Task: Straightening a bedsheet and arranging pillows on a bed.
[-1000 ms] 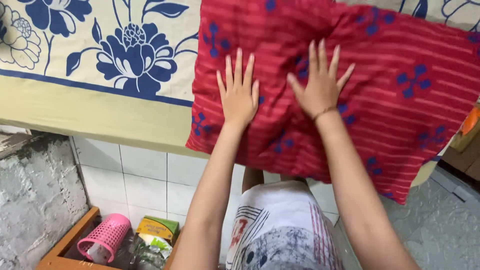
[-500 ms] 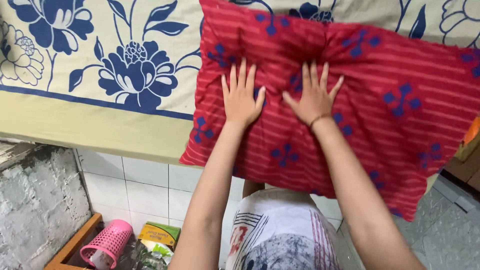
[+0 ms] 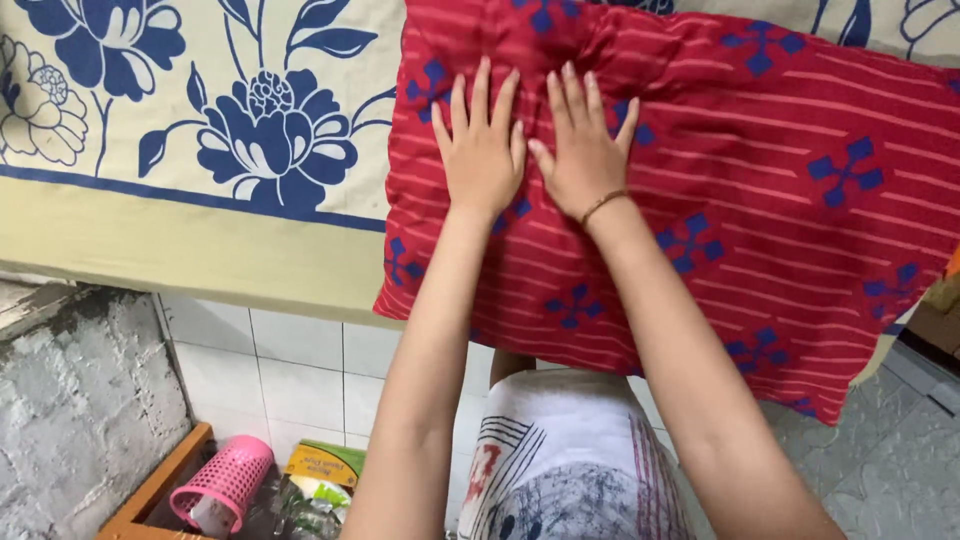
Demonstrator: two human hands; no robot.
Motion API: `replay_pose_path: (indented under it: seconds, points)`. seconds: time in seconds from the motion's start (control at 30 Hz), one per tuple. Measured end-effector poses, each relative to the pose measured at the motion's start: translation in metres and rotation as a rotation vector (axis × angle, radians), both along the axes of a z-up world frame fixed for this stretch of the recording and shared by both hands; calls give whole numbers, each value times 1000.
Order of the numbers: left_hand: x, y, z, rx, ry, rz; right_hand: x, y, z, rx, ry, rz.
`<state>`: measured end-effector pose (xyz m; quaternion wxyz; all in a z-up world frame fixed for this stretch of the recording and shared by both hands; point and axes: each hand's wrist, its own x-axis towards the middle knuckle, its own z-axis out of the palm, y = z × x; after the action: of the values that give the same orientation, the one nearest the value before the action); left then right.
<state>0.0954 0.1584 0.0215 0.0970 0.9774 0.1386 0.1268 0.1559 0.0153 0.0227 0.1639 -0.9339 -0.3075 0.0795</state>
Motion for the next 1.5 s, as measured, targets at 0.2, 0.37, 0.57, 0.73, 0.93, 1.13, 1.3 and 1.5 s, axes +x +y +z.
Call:
replay_pose_path:
  seconds: [0.2,0.37,0.57,0.73,0.93,1.13,1.3,1.5]
  points:
    - [-94,-33,-28,-101,146,-44,-89,-40,-23,-141,-12,41]
    - [-79,-27,-48,-55,180,-24,-85,-27,-53,-142,-1,-11]
    - [6,7,-59,-25,154,-35,5,15,-72,-87,-24,-54]
    - [3,0,-28,-48,181,2,1,4,-40,-34,-60,-37]
    - [-116,-30,7,-103,224,0,-115,-75,-11,18,10,-158]
    - [-154,-41,-41,-164,255,-31,-159,-99,-65,-25,44,-207]
    - [-52,-17,-44,9,233,52,-59,-50,-85,-120,42,-245]
    - [-38,-20,-33,6,235,91,-32,-41,-60,-59,62,-243]
